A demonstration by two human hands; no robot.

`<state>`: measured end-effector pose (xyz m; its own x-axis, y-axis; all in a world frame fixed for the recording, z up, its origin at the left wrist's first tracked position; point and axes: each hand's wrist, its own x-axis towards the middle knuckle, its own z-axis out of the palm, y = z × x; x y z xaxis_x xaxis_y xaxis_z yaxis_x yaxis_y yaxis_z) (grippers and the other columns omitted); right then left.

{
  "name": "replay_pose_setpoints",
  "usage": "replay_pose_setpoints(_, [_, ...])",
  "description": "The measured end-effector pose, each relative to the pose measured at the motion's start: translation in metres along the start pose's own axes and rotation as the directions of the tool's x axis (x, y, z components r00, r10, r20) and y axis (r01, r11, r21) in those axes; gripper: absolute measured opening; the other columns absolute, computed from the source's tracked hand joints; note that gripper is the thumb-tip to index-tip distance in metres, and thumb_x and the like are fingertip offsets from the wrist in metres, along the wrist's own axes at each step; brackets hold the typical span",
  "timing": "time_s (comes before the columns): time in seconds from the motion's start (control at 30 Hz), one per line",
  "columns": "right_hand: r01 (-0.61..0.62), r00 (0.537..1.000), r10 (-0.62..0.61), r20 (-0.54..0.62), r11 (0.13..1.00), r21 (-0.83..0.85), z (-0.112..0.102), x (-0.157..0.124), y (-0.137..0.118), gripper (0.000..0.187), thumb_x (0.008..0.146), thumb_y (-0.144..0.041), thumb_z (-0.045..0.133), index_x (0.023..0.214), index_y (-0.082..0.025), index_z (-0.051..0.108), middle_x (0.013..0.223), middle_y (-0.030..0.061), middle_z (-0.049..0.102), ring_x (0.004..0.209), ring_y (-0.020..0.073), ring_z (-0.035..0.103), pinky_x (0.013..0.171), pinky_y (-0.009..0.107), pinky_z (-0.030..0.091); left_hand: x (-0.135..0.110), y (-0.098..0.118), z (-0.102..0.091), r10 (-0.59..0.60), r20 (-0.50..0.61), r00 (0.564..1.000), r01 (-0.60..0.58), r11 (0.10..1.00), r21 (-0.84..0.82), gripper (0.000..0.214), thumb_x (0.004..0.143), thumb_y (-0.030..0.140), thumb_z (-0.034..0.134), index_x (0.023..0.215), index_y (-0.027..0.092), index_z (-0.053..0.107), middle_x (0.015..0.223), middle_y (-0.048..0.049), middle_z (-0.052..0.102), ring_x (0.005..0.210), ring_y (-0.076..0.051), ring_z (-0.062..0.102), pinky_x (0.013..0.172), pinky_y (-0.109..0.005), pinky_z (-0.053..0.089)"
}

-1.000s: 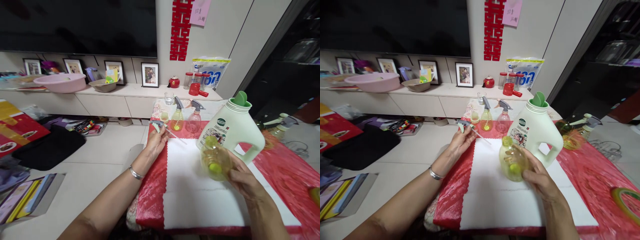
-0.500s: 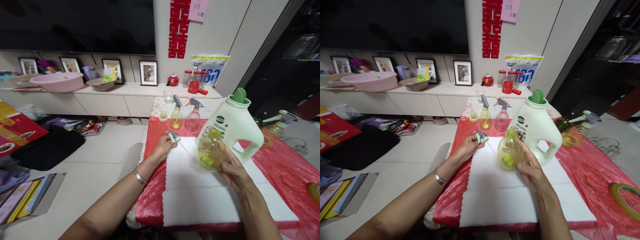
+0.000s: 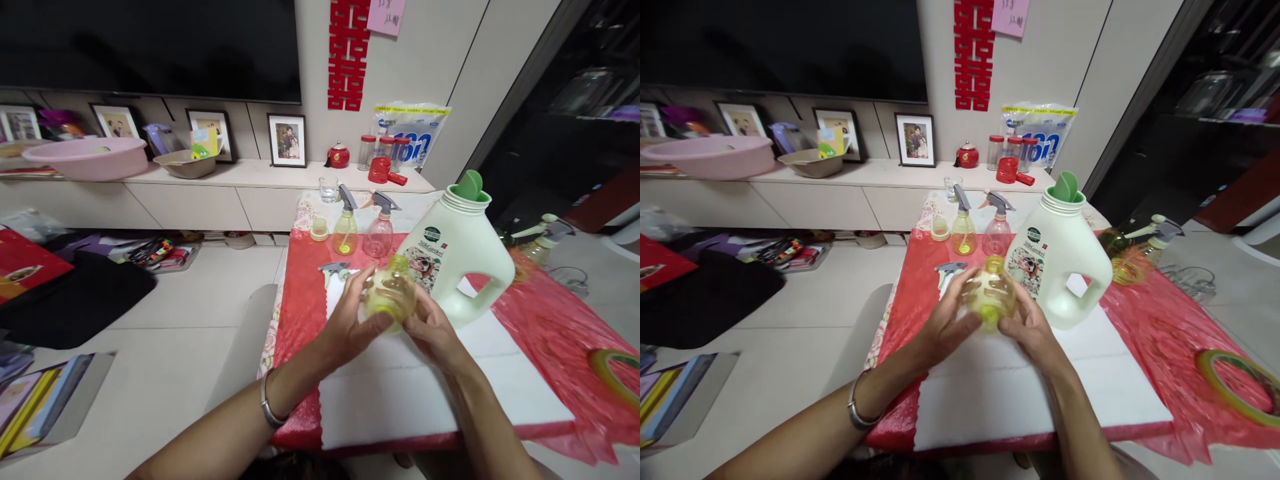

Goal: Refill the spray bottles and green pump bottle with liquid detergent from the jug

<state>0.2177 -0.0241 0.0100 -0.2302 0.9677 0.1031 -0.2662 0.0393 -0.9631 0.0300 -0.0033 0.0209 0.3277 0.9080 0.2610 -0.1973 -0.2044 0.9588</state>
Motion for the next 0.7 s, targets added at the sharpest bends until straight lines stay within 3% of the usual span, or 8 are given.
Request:
replay_pose_setpoints(0.13, [0.066, 0.998, -0.061, 0.026, 0.921, -0.384, 0.0, -0.005, -0.004, 0.062, 0.093, -0.049, 0.064, 0.149, -0.03, 0.044, 0.152, 0.0052, 0.038, 0.142, 0.0256, 0.035, 0.119, 0.043, 0.031, -0.003, -0.013, 0.008, -0.031, 0.049, 0.998, 0.039, 0.981, -0.192, 0.097, 0.071, 0.036, 0.084, 0.15, 0.027, 0.028, 0.154, -0.013, 0.039, 0.141, -0.033, 0.04, 0.112, -0.042, 0.038])
replay_pose_setpoints(0.23, [0.189, 0.93, -0.352, -0.104, 0.702, -0.687, -0.005, -0.015, -0.018, 0.035, 0.098, -0.04, 0.056, 0.131, -0.028, 0.063, 0.129, 0.0065, 0.057, 0.121, 0.0233, 0.054, 0.106, 0.04, 0.044, -0.004, -0.022, 0.004, -0.128, -0.029, 0.991, 0.122, 0.982, -0.144, 0.094, 0.067, 0.035, 0.086, 0.144, 0.028, 0.033, 0.148, -0.0128, 0.045, 0.136, -0.033, 0.045, 0.11, -0.043, 0.04])
replay_pose_setpoints(0.27, [0.221, 0.843, -0.508, -0.176, 0.626, -0.748, -0.008, -0.017, -0.023, 0.031, 0.097, -0.037, 0.058, 0.126, -0.027, 0.066, 0.12, 0.0067, 0.061, 0.11, 0.0221, 0.058, 0.099, 0.039, 0.047, -0.004, -0.023, 0.003, -0.157, -0.056, 0.986, 0.15, 0.984, -0.1, 0.094, 0.066, 0.034, 0.087, 0.143, 0.027, 0.034, 0.147, -0.0129, 0.045, 0.136, -0.033, 0.044, 0.111, -0.044, 0.038])
replay_pose_setpoints(0.37, [0.203, 0.416, -0.841, -0.347, 0.458, -0.865, -0.023, -0.022, -0.034, 0.037, 0.09, -0.032, 0.068, 0.125, -0.022, 0.067, 0.109, 0.0073, 0.061, 0.094, 0.0194, 0.061, 0.09, 0.039, 0.051, -0.009, -0.027, 0.0, -0.159, -0.078, 0.984, 0.16, 0.987, 0.007, 0.1, 0.062, 0.029, 0.089, 0.144, 0.026, 0.033, 0.147, -0.0133, 0.044, 0.139, -0.033, 0.04, 0.115, -0.045, 0.033])
replay_pose_setpoints(0.4, [0.171, 0.314, -0.877, -0.363, 0.429, -0.887, -0.03, -0.022, -0.036, 0.044, 0.086, -0.033, 0.072, 0.127, -0.019, 0.066, 0.111, 0.0084, 0.059, 0.094, 0.0197, 0.061, 0.089, 0.039, 0.052, -0.011, -0.027, 0.0, -0.132, -0.07, 0.989, 0.135, 0.99, 0.028, 0.102, 0.06, 0.027, 0.089, 0.145, 0.026, 0.032, 0.146, -0.0136, 0.044, 0.14, -0.033, 0.039, 0.117, -0.045, 0.031])
replay_pose_setpoints(0.43, [0.131, 0.286, -0.883, -0.371, 0.419, -0.898, -0.038, -0.021, -0.036, 0.051, 0.082, -0.035, 0.076, 0.128, -0.017, 0.065, 0.115, 0.0096, 0.057, 0.096, 0.0204, 0.061, 0.089, 0.039, 0.052, -0.013, -0.028, 0.0, -0.105, -0.06, 0.993, 0.107, 0.993, 0.045, 0.103, 0.06, 0.025, 0.089, 0.145, 0.025, 0.032, 0.145, -0.0138, 0.045, 0.14, -0.033, 0.039, 0.118, -0.045, 0.03])
replay_pose_setpoints(0.6, [-0.034, 0.468, -0.686, -0.558, 0.616, -0.787, -0.077, -0.016, -0.022, 0.061, 0.073, -0.043, 0.079, 0.127, -0.019, 0.065, 0.117, 0.0082, 0.058, 0.096, 0.0182, 0.06, 0.09, 0.036, 0.051, -0.022, -0.038, 0.0, -0.086, -0.083, 0.993, 0.098, 0.983, 0.153, 0.103, 0.062, 0.021, 0.086, 0.145, 0.024, 0.027, 0.145, -0.0152, 0.042, 0.139, -0.033, 0.039, 0.118, -0.048, 0.028])
replay_pose_setpoints(0.7, [-0.026, 0.514, -0.59, -0.623, 0.716, -0.698, -0.094, -0.012, -0.008, 0.052, 0.069, -0.048, 0.077, 0.108, -0.015, 0.069, 0.094, 0.0046, 0.063, 0.081, 0.015, 0.059, 0.079, 0.031, 0.052, -0.023, -0.045, 0.0, -0.131, -0.099, 0.986, 0.149, 0.968, 0.203, 0.105, 0.058, 0.021, 0.087, 0.144, 0.023, 0.028, 0.146, -0.0149, 0.041, 0.14, -0.034, 0.038, 0.118, -0.051, 0.029])
